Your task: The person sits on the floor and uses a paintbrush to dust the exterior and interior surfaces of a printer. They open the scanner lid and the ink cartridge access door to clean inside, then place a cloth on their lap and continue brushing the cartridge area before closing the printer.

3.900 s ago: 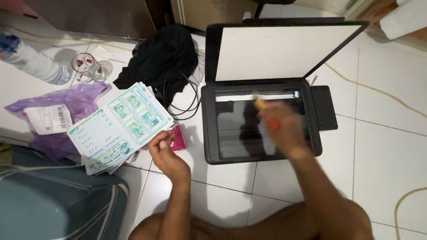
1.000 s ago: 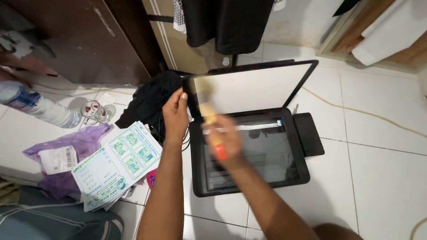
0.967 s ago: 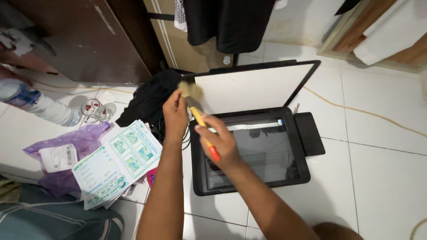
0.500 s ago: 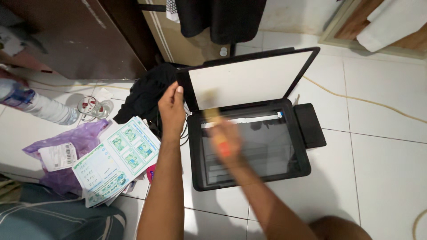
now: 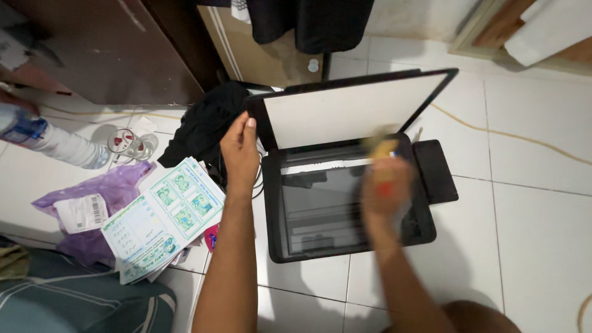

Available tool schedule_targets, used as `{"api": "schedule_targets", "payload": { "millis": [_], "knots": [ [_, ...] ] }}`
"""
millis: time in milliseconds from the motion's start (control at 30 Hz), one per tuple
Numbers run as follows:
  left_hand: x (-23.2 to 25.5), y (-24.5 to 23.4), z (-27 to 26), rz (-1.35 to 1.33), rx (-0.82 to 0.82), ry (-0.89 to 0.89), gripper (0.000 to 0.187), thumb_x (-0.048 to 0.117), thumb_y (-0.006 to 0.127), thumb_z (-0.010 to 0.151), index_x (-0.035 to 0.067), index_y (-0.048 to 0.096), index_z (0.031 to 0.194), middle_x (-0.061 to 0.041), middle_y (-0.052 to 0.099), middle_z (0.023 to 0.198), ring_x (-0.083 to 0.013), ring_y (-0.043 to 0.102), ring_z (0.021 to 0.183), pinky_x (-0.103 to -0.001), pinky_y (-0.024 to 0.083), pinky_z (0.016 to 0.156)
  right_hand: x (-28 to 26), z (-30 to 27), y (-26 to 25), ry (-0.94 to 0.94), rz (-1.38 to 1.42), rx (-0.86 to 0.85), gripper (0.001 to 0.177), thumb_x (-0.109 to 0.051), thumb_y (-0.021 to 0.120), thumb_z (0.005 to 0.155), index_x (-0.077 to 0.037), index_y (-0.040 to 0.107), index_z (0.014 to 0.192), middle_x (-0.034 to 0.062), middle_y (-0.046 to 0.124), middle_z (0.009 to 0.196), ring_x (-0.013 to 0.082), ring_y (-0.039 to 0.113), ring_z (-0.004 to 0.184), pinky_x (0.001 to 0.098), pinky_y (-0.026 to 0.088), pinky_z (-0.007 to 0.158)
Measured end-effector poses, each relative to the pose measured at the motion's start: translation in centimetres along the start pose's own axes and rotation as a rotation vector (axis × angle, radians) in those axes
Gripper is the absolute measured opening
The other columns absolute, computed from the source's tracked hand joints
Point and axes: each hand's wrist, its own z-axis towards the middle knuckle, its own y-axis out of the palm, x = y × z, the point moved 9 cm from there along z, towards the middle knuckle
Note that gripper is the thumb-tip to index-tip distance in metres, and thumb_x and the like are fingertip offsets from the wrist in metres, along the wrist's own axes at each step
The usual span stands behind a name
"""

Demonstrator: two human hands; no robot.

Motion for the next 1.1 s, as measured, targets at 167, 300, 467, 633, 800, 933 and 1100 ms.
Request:
{"api": "schedule_targets", "payload": {
  "millis": [167,300,467,633,800,933,1100],
  "knots": [
    [-0.7,0.3,0.6,-0.075,-0.040,-0.007,0.027,0.012,0.059,0.107,-0.003,0.068,0.127,-0.003,0.073,0.112,-0.0084,0.065,0.101,-0.022,0.052,0.090,-12.9,-3.9,9.7,-0.004,0.959,-0.241,0.019,0.002,0.069,0.090,-0.002,0.070,0.109,0.0130,0.067,0.115,0.0229,0.070,0.097,0.0326,0.059,0.085],
    [-0.8,-0.4,0.3,0.018,-0.032,0.042,0.026,0.011,0.060,0.107,-0.004,0.068,0.127,-0.003,0.073,0.112,-0.0087,0.064,0.102,-0.023,0.052,0.092,-8.0,-3.2,10.4,0.171,0.911,-0.204,0.019,0.000,0.072,0.087,-0.003,0.067,0.104,0.0105,0.067,0.109,0.0254,0.067,0.100,0.0365,0.055,0.091],
    [-1.0,-0.2,0.5,0.005,-0.011,0.016,0.027,0.012,0.060,0.106,-0.004,0.068,0.126,-0.004,0.073,0.113,-0.0098,0.065,0.103,-0.024,0.052,0.092,8.1,4.2,-0.5,0.159,0.490,0.114,0.011,-0.003,0.070,0.098,-0.004,0.061,0.091,0.0056,0.063,0.090,0.0189,0.063,0.082,0.0322,0.053,0.076],
    [-1.0,0.1,0.4,-0.034,-0.024,0.036,0.029,0.014,0.060,0.107,-0.004,0.067,0.129,-0.006,0.073,0.117,-0.0104,0.065,0.107,-0.025,0.052,0.097,18.9,5.5,-7.4,0.389,0.444,0.445,0.021,-0.001,0.067,0.098,-0.009,0.049,0.091,0.0015,0.059,0.088,0.0121,0.061,0.078,0.0271,0.056,0.074],
    [-1.2,-0.5,0.4,0.069,0.034,0.074,0.029,0.013,0.062,0.107,-0.006,0.067,0.128,-0.007,0.073,0.118,-0.0110,0.066,0.108,-0.025,0.052,0.097,3.7,0.7,1.5,-0.122,0.142,0.130,0.020,-0.014,0.072,0.096,-0.001,0.057,0.101,0.0145,0.056,0.097,0.0341,0.057,0.089,0.0460,0.049,0.078],
    [-1.1,-0.5,0.4,0.046,0.028,0.073,0.028,0.013,0.062,0.107,-0.007,0.067,0.127,-0.006,0.074,0.115,-0.0098,0.065,0.105,-0.024,0.052,0.094,-7.7,-2.9,9.6,-0.115,0.765,-0.166,0.017,-0.014,0.077,0.088,-0.011,0.066,0.100,0.0099,0.066,0.102,0.0289,0.067,0.098,0.0405,0.055,0.087],
    [-0.6,-0.4,0.4,0.039,-0.013,0.071,0.027,0.011,0.060,0.107,-0.007,0.068,0.127,-0.005,0.073,0.113,-0.0093,0.064,0.103,-0.024,0.052,0.093,1.4,1.2,7.8,0.318,0.486,-0.164,0.015,-0.017,0.071,0.092,-0.009,0.060,0.099,0.0114,0.063,0.092,0.0265,0.065,0.087,0.0377,0.055,0.080]
  ]
}}
